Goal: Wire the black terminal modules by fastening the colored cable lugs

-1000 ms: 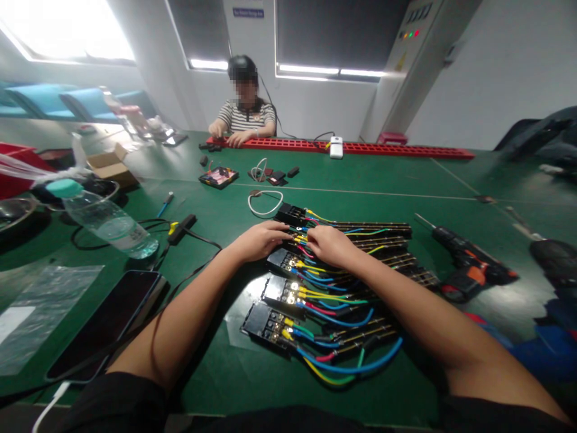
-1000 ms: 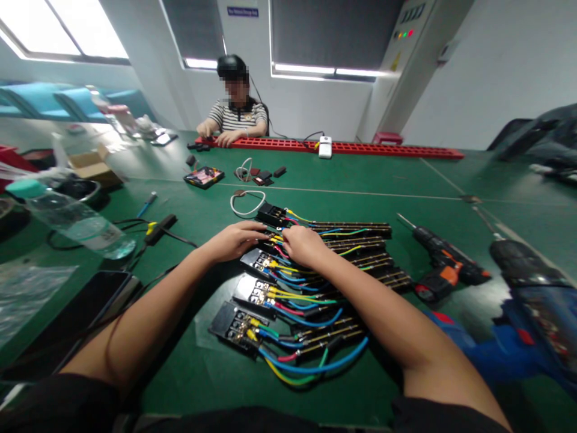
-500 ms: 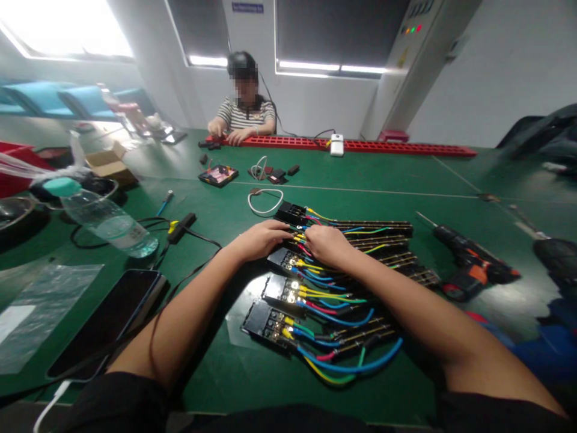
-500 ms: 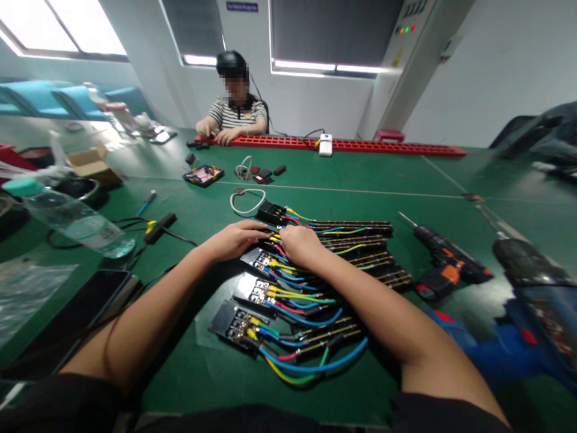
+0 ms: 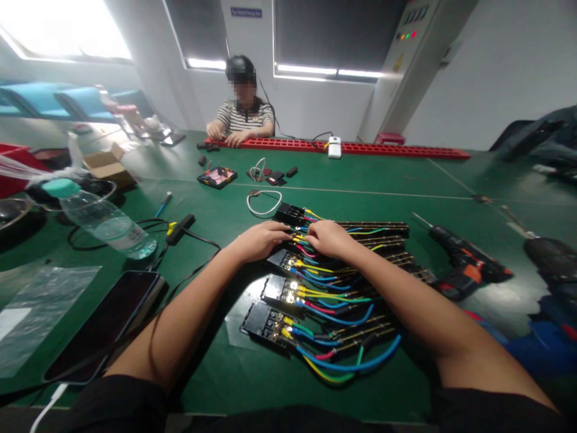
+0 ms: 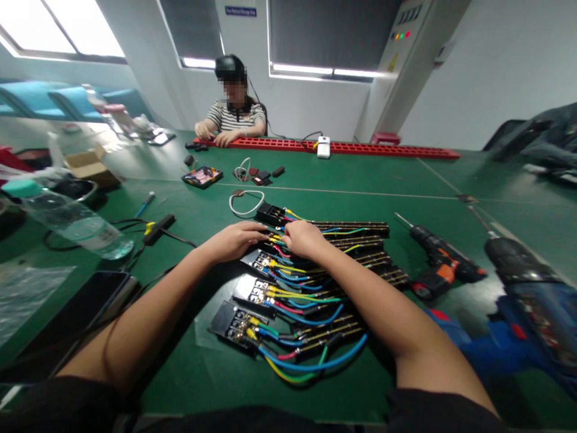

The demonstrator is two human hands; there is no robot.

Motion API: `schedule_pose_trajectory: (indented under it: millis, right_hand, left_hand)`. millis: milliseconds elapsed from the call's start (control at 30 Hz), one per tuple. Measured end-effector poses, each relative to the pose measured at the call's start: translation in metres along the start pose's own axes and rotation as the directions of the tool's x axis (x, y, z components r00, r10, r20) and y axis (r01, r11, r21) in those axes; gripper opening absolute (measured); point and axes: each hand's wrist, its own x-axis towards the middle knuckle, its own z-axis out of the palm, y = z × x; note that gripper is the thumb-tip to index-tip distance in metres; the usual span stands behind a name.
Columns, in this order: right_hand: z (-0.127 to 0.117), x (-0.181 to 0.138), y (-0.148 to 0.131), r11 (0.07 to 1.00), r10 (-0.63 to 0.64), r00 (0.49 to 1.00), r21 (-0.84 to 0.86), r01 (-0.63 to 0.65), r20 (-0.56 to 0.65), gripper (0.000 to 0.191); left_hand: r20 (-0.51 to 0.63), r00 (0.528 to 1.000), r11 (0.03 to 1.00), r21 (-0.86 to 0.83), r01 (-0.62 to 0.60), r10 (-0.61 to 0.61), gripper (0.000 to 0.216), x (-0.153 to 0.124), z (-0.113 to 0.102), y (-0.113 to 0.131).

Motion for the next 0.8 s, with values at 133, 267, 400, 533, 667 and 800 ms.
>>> schedule_pose_trajectory:
  millis: [133,267,400,533,667,800]
  right_hand:
    - [0.002,0.007,0.001,0.999,-0.018,0.998,0.033,0.016,0.066,0.026]
    - [0.004,0.011,0.001,0.998,-0.032,0.995,0.049,0.027,0.09,0.023]
    - [0.004,0.013,0.001,0.997,-0.057,0.995,0.049,0.053,0.08,0.023]
    - [0.005,0.013,0.001,0.996,-0.072,0.995,0.053,0.069,0.065,0.023]
    - [0.005,0.012,0.001,0.995,-0.064,0.996,0.08,0.059,0.064,0.021]
    - [0.006,0.013,0.001,0.993,-0.064,0.996,0.104,0.056,0.067,0.021]
  left_hand:
    - [-0.019,1.0,1.0,0.018,-0.023,0.024,0.034,0.001,-0.001,0.001]
    - [-0.044,0.996,0.997,0.017,-0.076,0.076,0.033,0.003,-0.001,0.001]
    - [-0.051,0.995,0.996,0.002,-0.091,0.091,0.031,0.003,0.0,0.001]
    - [-0.053,0.995,0.996,-0.003,-0.09,0.09,0.032,0.003,-0.001,0.001]
    - [-0.047,0.994,0.995,-0.012,-0.096,0.095,0.031,0.003,-0.002,0.003]
    - [-0.046,0.994,0.995,-0.016,-0.099,0.098,0.031,0.004,-0.004,0.005]
